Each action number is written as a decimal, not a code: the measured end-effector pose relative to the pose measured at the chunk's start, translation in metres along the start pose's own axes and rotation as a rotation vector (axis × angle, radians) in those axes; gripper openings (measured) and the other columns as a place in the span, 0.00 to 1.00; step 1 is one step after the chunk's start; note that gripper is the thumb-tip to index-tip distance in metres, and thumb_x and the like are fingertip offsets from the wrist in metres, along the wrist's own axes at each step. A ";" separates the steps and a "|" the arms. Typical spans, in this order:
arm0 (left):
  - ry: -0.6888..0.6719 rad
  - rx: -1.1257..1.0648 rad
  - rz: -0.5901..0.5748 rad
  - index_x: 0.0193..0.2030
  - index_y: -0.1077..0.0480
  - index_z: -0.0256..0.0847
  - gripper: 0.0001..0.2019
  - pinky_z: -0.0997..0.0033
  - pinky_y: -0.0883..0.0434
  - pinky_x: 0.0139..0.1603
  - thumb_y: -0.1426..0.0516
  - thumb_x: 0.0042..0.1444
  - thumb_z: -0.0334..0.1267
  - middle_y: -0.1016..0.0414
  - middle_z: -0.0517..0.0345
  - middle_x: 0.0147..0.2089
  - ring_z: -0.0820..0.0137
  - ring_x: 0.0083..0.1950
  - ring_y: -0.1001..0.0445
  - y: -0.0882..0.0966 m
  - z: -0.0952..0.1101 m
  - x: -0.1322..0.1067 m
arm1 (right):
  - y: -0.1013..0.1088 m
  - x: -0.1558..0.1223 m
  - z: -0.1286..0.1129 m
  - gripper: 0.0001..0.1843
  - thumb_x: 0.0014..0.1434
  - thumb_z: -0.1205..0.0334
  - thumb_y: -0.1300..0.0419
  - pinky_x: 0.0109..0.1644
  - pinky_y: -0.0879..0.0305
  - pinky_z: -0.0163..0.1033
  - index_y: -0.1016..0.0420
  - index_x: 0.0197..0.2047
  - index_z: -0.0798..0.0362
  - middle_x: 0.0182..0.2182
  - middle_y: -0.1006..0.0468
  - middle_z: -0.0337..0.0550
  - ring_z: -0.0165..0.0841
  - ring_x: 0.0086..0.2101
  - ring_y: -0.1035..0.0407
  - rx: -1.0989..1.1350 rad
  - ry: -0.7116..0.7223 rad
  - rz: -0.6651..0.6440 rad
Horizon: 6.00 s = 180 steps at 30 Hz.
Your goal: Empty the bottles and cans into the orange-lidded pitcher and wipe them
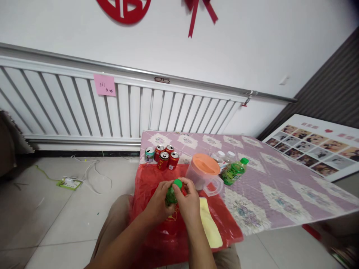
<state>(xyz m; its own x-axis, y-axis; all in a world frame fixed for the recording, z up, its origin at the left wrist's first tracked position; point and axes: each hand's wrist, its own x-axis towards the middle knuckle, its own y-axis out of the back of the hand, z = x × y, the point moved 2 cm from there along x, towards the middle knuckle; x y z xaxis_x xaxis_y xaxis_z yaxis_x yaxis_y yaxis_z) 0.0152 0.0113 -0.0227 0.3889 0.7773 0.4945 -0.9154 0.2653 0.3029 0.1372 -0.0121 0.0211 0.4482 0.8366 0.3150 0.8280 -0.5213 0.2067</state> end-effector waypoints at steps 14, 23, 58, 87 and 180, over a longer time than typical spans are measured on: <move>0.023 -0.014 0.004 0.64 0.39 0.45 0.37 0.54 0.33 0.63 0.43 0.44 0.20 0.33 0.48 0.58 0.58 0.61 0.33 0.001 0.003 0.001 | -0.005 -0.004 0.014 0.18 0.48 0.54 0.33 0.47 0.30 0.44 0.26 0.43 0.49 0.39 0.22 0.42 0.37 0.40 0.28 0.104 -0.093 0.002; 0.000 -0.015 -0.009 0.65 0.41 0.44 0.38 0.52 0.33 0.64 0.43 0.45 0.19 0.35 0.47 0.59 0.58 0.62 0.34 0.001 0.004 0.002 | -0.004 -0.007 0.003 0.28 0.48 0.54 0.33 0.53 0.31 0.47 0.28 0.53 0.49 0.49 0.24 0.47 0.40 0.47 0.29 0.164 -0.140 0.011; -0.017 -0.004 -0.003 0.64 0.42 0.42 0.38 0.52 0.33 0.63 0.43 0.44 0.19 0.34 0.46 0.59 0.58 0.61 0.34 0.002 0.003 0.001 | -0.002 -0.009 0.002 0.17 0.52 0.54 0.37 0.50 0.30 0.46 0.25 0.45 0.49 0.43 0.22 0.45 0.39 0.43 0.27 0.120 -0.091 -0.045; 0.019 0.075 -0.021 0.70 0.50 0.42 0.41 0.47 0.36 0.67 0.41 0.49 0.24 0.38 0.43 0.63 0.56 0.66 0.36 0.000 -0.005 -0.006 | 0.030 -0.028 0.017 0.24 0.50 0.51 0.33 0.45 0.29 0.42 0.26 0.49 0.51 0.38 0.19 0.42 0.35 0.38 0.26 0.299 -0.222 0.116; 0.368 -0.029 -0.159 0.71 0.51 0.41 0.46 0.53 0.37 0.70 0.35 0.47 0.38 0.38 0.45 0.69 0.55 0.69 0.36 0.006 -0.023 -0.015 | 0.115 -0.111 0.109 0.26 0.54 0.72 0.40 0.54 0.32 0.58 0.25 0.56 0.50 0.58 0.27 0.57 0.53 0.59 0.35 -1.045 0.332 -0.133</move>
<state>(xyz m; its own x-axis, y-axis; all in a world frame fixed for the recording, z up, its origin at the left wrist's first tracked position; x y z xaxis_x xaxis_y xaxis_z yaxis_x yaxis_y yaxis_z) 0.0016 0.0145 -0.0470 0.4671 0.8764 0.1173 -0.8516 0.4101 0.3264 0.2193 -0.1470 -0.0912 0.1339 0.8916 0.4325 0.0996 -0.4463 0.8893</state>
